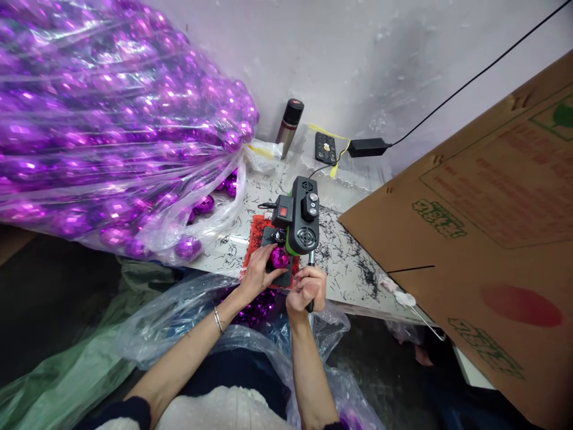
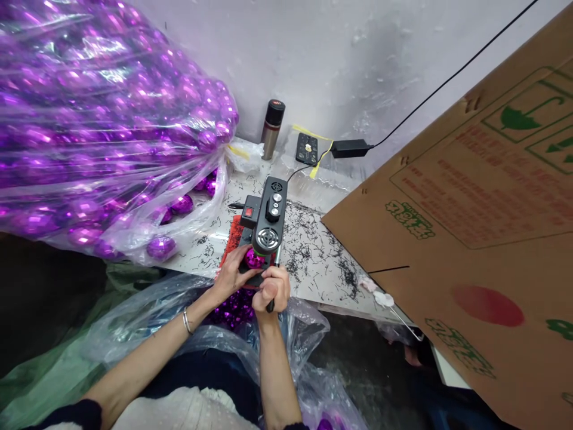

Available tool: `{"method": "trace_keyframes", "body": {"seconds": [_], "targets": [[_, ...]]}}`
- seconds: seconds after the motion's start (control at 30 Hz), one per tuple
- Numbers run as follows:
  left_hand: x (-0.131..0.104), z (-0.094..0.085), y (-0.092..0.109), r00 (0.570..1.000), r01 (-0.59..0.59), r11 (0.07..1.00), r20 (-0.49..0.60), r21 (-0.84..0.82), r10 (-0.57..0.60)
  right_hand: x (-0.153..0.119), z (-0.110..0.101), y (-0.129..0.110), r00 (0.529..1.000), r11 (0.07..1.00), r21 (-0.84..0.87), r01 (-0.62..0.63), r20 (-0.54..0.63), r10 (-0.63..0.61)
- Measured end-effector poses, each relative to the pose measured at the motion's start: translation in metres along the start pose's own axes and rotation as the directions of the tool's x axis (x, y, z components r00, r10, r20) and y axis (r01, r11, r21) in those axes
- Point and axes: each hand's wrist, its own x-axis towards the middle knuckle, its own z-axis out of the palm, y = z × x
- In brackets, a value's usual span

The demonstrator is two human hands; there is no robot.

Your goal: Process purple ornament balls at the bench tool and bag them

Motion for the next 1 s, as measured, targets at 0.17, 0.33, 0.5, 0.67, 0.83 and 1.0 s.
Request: {"method": "trace_keyframes", "body": {"seconds": [0.17, 0.33, 0.5, 0.67, 0.83, 1.0], "targets": [[0.001, 0.001, -0.002, 0.999, -0.038, 0.999, -0.016, -0.032, 0.037, 0.001, 0.001, 0.002, 1.0, 1.0, 0.011, 0.021, 0.017, -0.021], [0.002, 0.003, -0.003, 1.0, -0.03, 0.999, -0.005, -0.035, 0.03, 0.0, 0.0, 0.006, 0.998, 0.998, 0.005, 0.062, 0.03, -0.062], [0.004, 0.005, -0.004, 0.999, -0.043, 0.998, -0.018, -0.04, 0.042, 0.0, -0.003, 0.009, 0.992, 0.996, -0.019, 0.089, 0.087, -0.087], [0.006, 0.005, -0.005, 0.999, -0.038, 0.999, 0.012, -0.025, 0.038, 0.036, -0.007, -0.01, 0.997, 1.0, 0.008, -0.006, 0.083, 0.006], [-0.027, -0.021, 0.007, 0.983, -0.134, 0.991, 0.125, 0.014, 0.131, 0.057, -0.014, -0.029, 0.976, 0.987, 0.001, -0.162, 0.149, 0.16], [-0.014, -0.093, 0.006, 0.997, -0.076, 0.993, -0.008, 0.095, 0.077, 0.037, -0.015, -0.025, 0.979, 0.992, -0.026, -0.123, 0.159, 0.125]]}}
